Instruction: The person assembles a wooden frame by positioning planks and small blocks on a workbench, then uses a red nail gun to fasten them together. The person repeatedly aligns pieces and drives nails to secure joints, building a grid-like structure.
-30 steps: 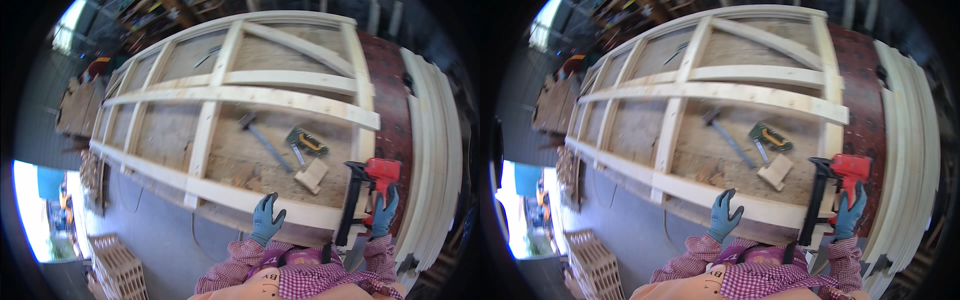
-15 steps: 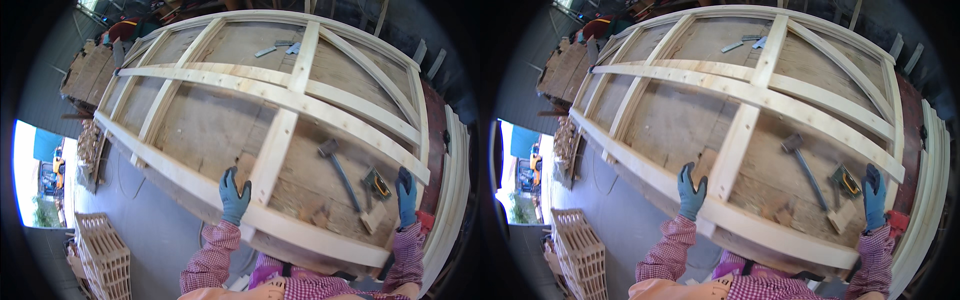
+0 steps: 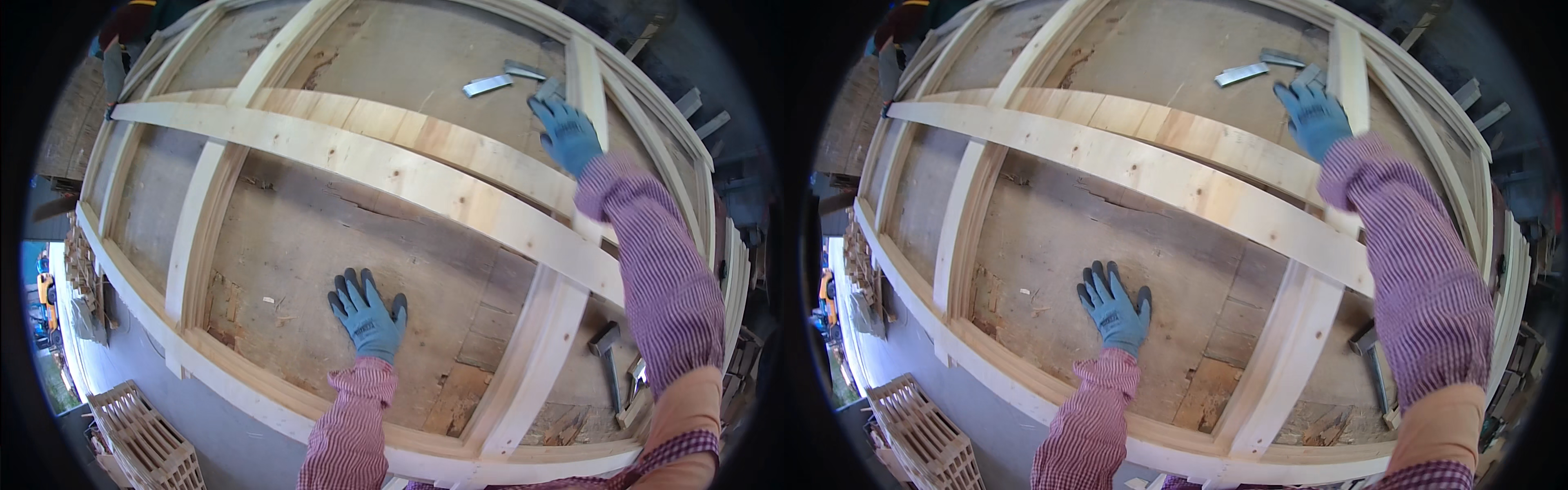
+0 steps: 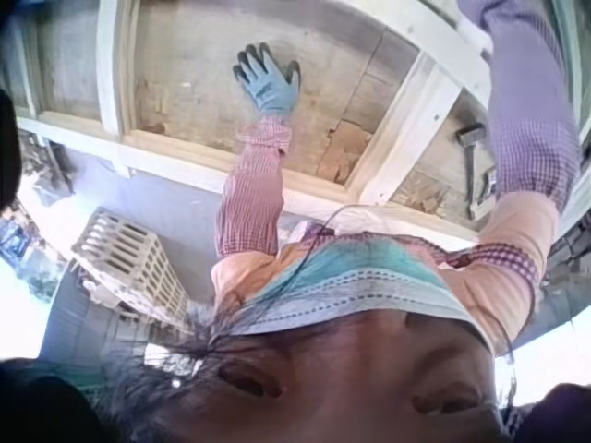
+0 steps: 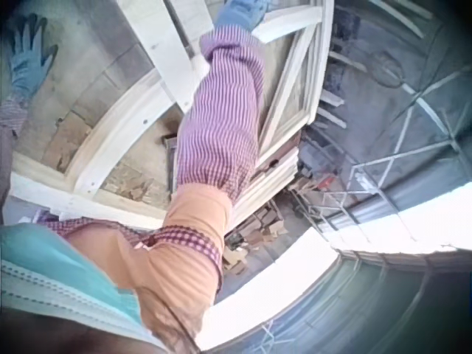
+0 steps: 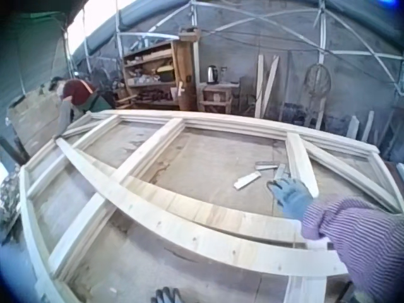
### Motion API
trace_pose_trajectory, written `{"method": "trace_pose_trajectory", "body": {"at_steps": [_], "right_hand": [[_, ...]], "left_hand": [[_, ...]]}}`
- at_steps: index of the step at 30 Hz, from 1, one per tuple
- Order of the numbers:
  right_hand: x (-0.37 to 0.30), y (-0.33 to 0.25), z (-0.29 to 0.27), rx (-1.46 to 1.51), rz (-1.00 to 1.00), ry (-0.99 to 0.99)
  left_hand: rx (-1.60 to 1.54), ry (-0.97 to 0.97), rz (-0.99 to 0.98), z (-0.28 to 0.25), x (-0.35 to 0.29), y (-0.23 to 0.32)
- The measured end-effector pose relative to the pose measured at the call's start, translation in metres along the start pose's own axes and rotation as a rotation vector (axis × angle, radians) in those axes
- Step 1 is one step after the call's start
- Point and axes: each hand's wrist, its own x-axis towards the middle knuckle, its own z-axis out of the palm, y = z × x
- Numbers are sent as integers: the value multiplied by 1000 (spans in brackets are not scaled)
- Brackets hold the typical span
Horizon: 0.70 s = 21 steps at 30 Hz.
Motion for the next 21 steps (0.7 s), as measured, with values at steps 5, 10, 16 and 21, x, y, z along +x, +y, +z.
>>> {"method": "trace_pose_trajectory", "body": {"at_steps": [5, 10, 16, 21], "right_hand": [[136, -30, 67, -281, 190, -167], [176, -31, 98, -297, 200, -380], [109, -43, 46, 48, 153, -238], [-14, -25, -47, 1824, 342, 177]], "left_hand": [[-25, -110, -5, 2, 5, -3], [-36, -163, -11, 5, 5, -4], [-7, -149, -51, -2, -1, -6], [8, 12, 9, 6, 4, -2]]}}
